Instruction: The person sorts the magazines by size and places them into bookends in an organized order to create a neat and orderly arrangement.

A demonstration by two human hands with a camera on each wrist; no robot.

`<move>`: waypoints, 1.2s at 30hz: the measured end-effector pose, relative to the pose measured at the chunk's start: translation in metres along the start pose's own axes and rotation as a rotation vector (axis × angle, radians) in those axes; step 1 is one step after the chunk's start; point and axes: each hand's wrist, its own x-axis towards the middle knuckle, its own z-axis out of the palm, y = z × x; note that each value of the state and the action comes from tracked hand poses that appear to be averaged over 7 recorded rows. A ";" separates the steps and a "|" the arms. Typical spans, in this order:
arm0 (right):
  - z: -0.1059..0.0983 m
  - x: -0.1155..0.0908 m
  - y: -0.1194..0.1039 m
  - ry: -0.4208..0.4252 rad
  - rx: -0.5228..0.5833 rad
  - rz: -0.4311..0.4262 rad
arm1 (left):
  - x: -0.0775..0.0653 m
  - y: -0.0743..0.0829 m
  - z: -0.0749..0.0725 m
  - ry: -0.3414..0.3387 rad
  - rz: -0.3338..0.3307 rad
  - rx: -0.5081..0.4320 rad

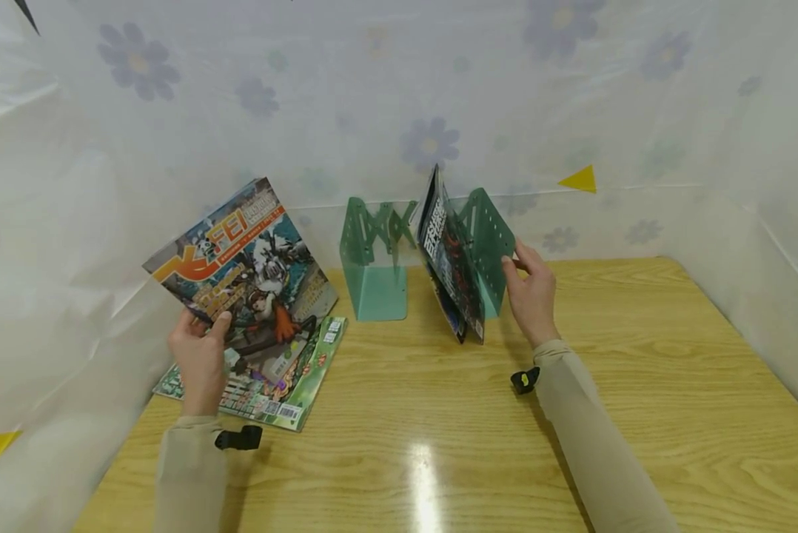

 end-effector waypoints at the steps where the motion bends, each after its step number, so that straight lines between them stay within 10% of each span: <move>1: 0.002 0.003 0.002 -0.006 0.001 0.002 | 0.000 0.000 -0.001 0.005 -0.004 0.004; 36: 0.054 0.094 0.042 -0.237 0.069 0.033 | -0.001 0.005 0.007 0.110 -0.108 0.036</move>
